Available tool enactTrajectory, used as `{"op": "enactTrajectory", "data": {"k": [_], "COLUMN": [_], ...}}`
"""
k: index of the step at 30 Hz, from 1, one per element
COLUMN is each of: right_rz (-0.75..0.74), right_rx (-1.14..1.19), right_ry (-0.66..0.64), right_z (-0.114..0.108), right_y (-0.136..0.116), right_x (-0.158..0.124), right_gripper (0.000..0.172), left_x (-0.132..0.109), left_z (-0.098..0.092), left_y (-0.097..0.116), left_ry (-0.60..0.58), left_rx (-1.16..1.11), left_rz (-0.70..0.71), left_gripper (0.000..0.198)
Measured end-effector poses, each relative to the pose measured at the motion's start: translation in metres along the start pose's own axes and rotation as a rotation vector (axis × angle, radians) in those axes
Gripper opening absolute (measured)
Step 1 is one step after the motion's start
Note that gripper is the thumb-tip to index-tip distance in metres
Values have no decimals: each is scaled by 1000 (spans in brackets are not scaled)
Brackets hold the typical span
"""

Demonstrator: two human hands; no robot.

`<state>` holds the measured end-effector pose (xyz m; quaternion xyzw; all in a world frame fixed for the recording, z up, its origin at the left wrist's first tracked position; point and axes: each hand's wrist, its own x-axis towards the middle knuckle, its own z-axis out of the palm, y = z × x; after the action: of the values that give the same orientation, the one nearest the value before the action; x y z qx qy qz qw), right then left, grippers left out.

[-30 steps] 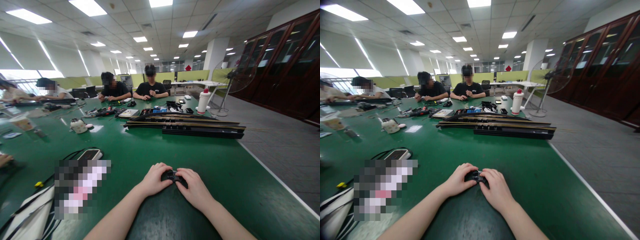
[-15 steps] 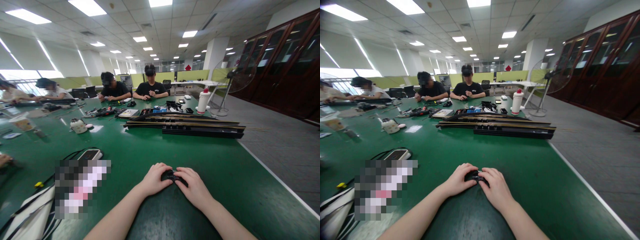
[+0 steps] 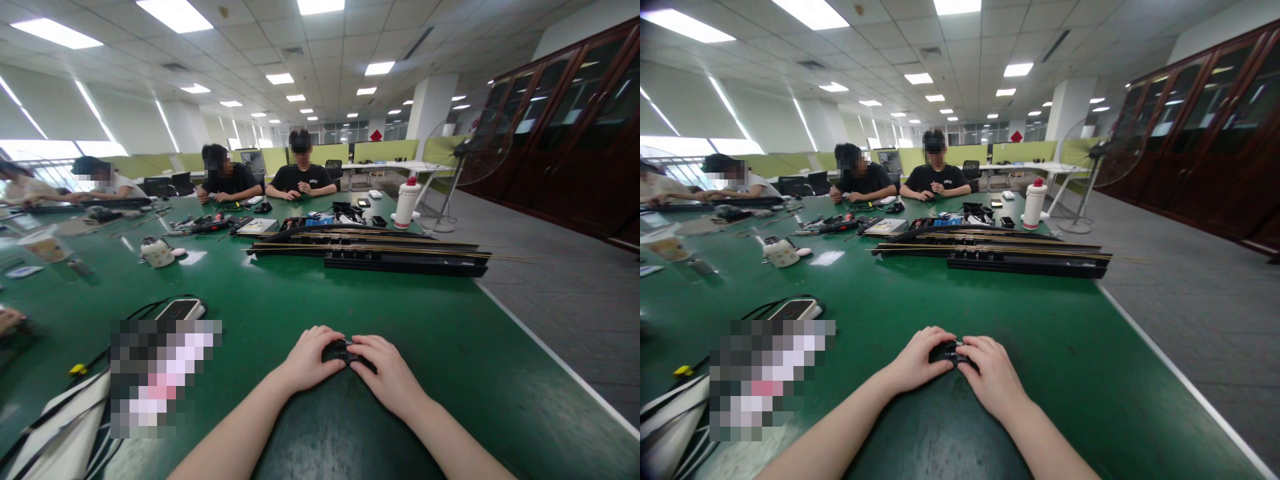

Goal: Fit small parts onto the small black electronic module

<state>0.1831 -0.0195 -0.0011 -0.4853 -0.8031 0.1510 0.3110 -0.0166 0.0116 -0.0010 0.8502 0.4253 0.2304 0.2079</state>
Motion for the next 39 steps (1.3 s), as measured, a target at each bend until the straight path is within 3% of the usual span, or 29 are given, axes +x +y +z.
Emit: {"op": "enactTrajectory", "data": {"k": [8, 17, 26, 39], "right_rz": [-8, 105, 233, 232], "right_rx": [-16, 130, 245, 207], "right_ry": [-14, -54, 23, 22], "right_z": [2, 0, -3, -2], "right_y": [0, 5, 2, 3], "right_x": [-1, 3, 5, 6], "right_gripper": [24, 27, 29, 30], "left_x": [0, 0, -1, 0], "left_z": [1, 0, 1, 2], "left_y": [-1, 2, 0, -1], "left_ry": [3, -10, -6, 0], "left_rx": [6, 3, 4, 10], "left_rz": [7, -8, -19, -36], "left_gripper": [40, 40, 45, 33]}}
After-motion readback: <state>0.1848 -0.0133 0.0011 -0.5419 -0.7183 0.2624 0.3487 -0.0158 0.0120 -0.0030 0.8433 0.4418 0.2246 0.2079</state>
